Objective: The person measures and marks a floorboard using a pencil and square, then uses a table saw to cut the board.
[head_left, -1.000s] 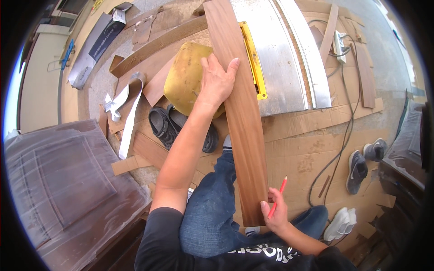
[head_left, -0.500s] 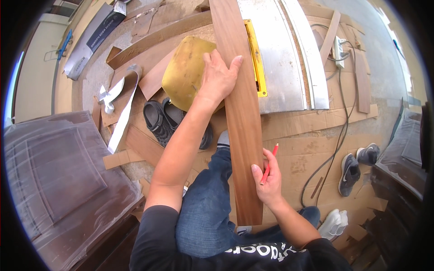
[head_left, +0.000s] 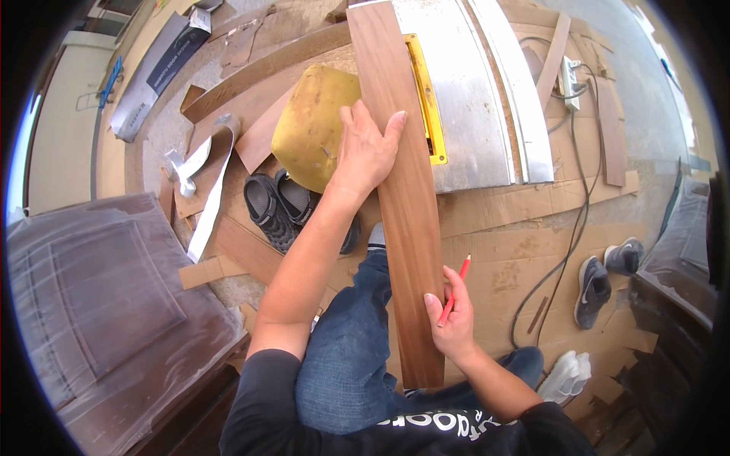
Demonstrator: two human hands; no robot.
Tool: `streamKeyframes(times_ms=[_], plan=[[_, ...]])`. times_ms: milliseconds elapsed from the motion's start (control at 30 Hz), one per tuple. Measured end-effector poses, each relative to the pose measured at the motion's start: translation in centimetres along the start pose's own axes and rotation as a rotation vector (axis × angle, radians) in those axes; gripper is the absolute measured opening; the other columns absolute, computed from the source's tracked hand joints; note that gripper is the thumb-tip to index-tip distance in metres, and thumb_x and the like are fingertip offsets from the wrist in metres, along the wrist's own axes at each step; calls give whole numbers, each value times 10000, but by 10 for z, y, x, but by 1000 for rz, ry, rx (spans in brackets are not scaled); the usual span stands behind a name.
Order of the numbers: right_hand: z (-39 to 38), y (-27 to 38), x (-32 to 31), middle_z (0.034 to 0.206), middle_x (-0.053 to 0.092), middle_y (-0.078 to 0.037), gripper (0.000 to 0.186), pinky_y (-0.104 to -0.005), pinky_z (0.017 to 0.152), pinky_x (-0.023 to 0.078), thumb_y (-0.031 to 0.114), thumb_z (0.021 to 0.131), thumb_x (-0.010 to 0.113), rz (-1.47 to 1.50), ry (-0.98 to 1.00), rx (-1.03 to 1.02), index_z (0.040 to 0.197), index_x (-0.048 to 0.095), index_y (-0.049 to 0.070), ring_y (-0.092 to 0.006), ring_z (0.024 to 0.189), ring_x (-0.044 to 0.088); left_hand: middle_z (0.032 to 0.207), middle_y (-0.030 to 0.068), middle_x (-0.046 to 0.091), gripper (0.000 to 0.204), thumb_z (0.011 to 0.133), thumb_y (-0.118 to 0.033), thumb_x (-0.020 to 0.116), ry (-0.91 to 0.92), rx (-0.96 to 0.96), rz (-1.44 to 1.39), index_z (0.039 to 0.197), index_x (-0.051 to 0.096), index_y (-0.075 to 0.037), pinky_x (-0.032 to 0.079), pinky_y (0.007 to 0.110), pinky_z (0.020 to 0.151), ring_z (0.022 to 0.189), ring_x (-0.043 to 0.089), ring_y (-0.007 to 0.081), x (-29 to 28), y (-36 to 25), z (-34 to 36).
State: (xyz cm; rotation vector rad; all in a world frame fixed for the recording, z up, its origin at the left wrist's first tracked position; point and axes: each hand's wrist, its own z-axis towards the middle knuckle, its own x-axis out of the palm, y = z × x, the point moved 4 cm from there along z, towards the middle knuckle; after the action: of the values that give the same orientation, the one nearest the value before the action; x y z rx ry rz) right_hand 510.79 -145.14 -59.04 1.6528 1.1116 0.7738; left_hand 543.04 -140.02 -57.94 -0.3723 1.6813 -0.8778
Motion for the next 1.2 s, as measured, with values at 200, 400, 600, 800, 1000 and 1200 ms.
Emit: streamKeyframes(times_ms=[200, 400, 600, 800, 1000, 1200], plan=[[-3, -10, 0, 945, 572, -65, 547, -260, 794, 450, 143, 1025, 650, -50, -23, 22, 1474, 401, -47, -124, 854, 540, 1318, 284, 441, 738, 983, -507, 636, 65, -73, -21, 1342, 423, 101, 476, 489, 1050, 1205, 548, 458, -8, 0, 36], [-5, -9, 0, 784, 460, -23, 540, -261, 666, 424, 163, 1006, 675, -42, -68, -15, 1448, 440, -40, -118, 701, 457, 1323, 260, 437, 732, 976, -508, 645, 33, -95, -78, 1337, 444, 96, 486, 463, 1046, 1210, 548, 413, -5, 1, 54], [-15, -8, -4, 951, 576, -81, 539, -271, 788, 461, 129, 1023, 640, -71, -23, 1, 1471, 397, -48, -138, 849, 552, 1299, 279, 496, 762, 987, -518, 627, -20, -37, 11, 1353, 474, 133, 484, 447, 1047, 1205, 574, 410, -5, 1, 40], [-24, -12, -1, 882, 600, -89, 552, -282, 762, 490, 139, 1006, 667, -65, -41, 4, 1460, 415, -51, -152, 799, 579, 1300, 287, 486, 758, 987, -522, 626, -1, -37, -24, 1342, 476, 131, 470, 451, 1064, 1218, 558, 428, -5, -1, 32], [-32, -16, 4, 973, 668, -115, 546, -281, 823, 502, 128, 1015, 657, -15, -51, -2, 1467, 409, -51, -160, 879, 628, 1307, 290, 483, 746, 987, -527, 626, -20, -28, -17, 1348, 482, 110, 464, 454, 1069, 1220, 551, 432, -3, 6, 24], [-40, -20, -2, 994, 622, -73, 542, -263, 841, 478, 121, 1031, 634, 4, -38, 6, 1485, 389, -46, -133, 895, 586, 1308, 293, 486, 739, 986, -523, 629, -13, 0, -12, 1324, 488, 119, 460, 459, 1072, 1220, 551, 439, 0, 2, 16]])
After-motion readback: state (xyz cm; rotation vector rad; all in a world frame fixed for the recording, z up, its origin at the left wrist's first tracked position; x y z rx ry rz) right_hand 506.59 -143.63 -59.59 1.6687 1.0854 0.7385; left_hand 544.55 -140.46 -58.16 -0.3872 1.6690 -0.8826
